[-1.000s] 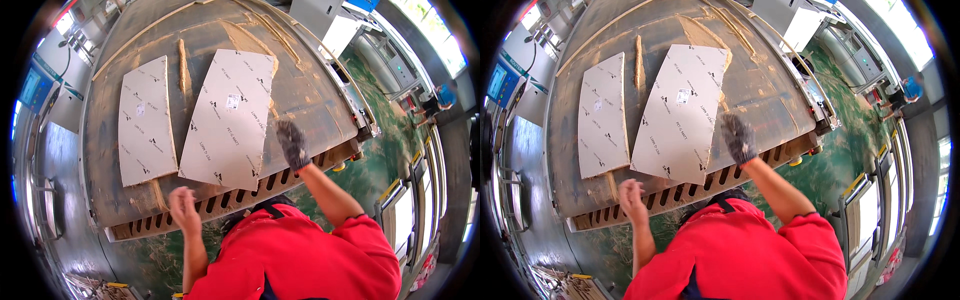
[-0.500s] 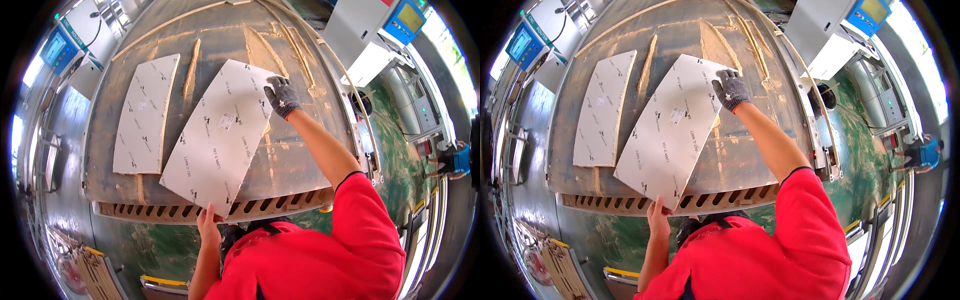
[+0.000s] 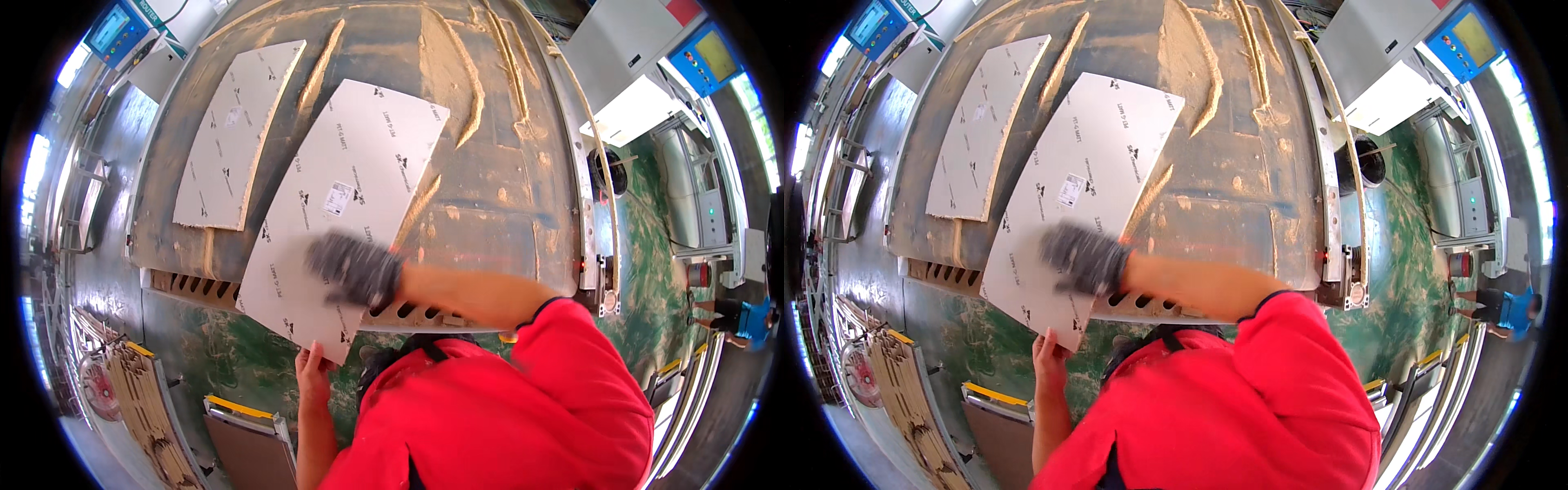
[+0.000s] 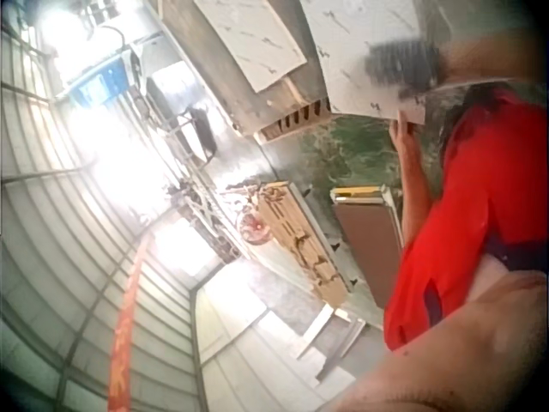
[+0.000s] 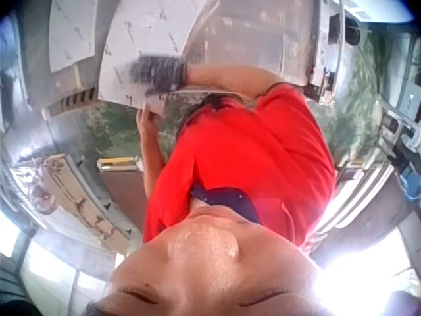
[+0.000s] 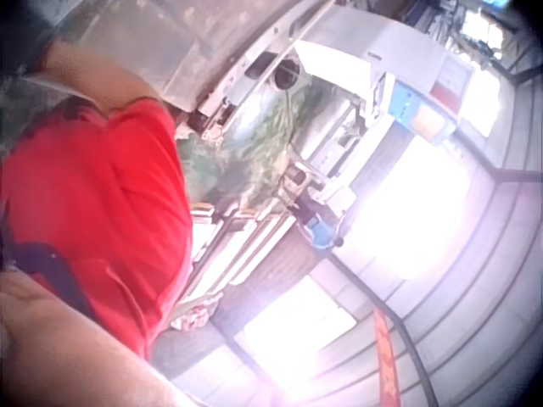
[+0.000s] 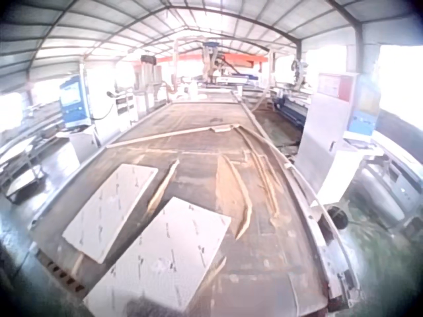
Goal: The person picks up white rectangular panels from a conveyor table, wipes their surfaces with gloved hands, and places them onto a stack. The person handles the panels one at a time, turning them over and moving them between the conveyor and a nearby stack.
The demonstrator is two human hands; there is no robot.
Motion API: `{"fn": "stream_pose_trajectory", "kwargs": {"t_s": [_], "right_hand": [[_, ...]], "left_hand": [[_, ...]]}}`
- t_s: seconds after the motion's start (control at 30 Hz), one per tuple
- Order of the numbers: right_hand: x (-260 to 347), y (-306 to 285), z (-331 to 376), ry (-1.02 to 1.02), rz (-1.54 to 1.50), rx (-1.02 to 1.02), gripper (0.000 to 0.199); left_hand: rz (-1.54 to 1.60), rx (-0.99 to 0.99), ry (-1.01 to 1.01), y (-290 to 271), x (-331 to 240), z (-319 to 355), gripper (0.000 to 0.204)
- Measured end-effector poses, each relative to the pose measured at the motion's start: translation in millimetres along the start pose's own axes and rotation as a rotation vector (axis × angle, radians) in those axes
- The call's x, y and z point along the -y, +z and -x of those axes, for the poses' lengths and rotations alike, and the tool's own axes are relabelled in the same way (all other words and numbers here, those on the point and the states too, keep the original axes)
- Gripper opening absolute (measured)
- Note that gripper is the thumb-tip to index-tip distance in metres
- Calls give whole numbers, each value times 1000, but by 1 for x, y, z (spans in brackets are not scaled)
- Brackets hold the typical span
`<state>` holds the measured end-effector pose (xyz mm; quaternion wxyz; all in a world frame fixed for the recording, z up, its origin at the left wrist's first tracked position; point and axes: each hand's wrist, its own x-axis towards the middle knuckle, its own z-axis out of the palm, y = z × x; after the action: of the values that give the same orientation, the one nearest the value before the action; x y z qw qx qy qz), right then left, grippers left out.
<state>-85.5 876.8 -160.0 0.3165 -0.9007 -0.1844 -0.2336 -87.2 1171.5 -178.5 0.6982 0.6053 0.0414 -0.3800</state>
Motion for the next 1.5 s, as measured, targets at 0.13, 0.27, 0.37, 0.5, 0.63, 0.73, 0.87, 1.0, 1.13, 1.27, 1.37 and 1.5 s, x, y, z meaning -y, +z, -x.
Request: {"fn": "stream_pose_trajectory", "kwargs": {"t_s": [0.13, 0.27, 0.37, 0.5, 0.63, 0.73, 0.87, 1.0, 1.13, 1.27, 1.37, 1.5], "right_hand": [[111, 64, -7, -135, -71, -68, 55], [113, 61, -21, 115, -55, 162, 63], [16, 47, 10, 82, 476, 12, 61], [17, 8, 1, 205, 589, -97, 58], [135, 111, 1, 242, 216, -29, 62], [178, 134, -5, 188, 102, -67, 62], [134, 107, -5, 286, 356, -109, 58], [67, 34, -6, 528, 675, -125, 58], [121, 102, 1, 332, 595, 26, 62], [177, 122, -6, 276, 345, 47, 62], [129, 111, 2, 315, 512, 0, 66], [86, 61, 2, 473, 718, 7, 67]], "left_hand": [[245, -122, 36, -20, 22, -6, 25], [141, -96, 40, -10, -1, -3, 23], [-46, 101, 13, -27, 2, -11, 23], [41, 99, 5, -13, -7, 1, 25], [139, 10, -15, -26, 10, -1, 29], [554, -83, -49, -17, 11, 5, 30], [33, 229, 38, -58, 13, -10, 28], [1, 180, 20, -46, 2, 6, 26], [98, 163, 30, -54, 19, -3, 21], [372, -116, 1, -26, -5, 24, 19], [126, 80, 29, -68, 13, 16, 20], [81, 117, 29, -71, 6, 24, 22]]}}
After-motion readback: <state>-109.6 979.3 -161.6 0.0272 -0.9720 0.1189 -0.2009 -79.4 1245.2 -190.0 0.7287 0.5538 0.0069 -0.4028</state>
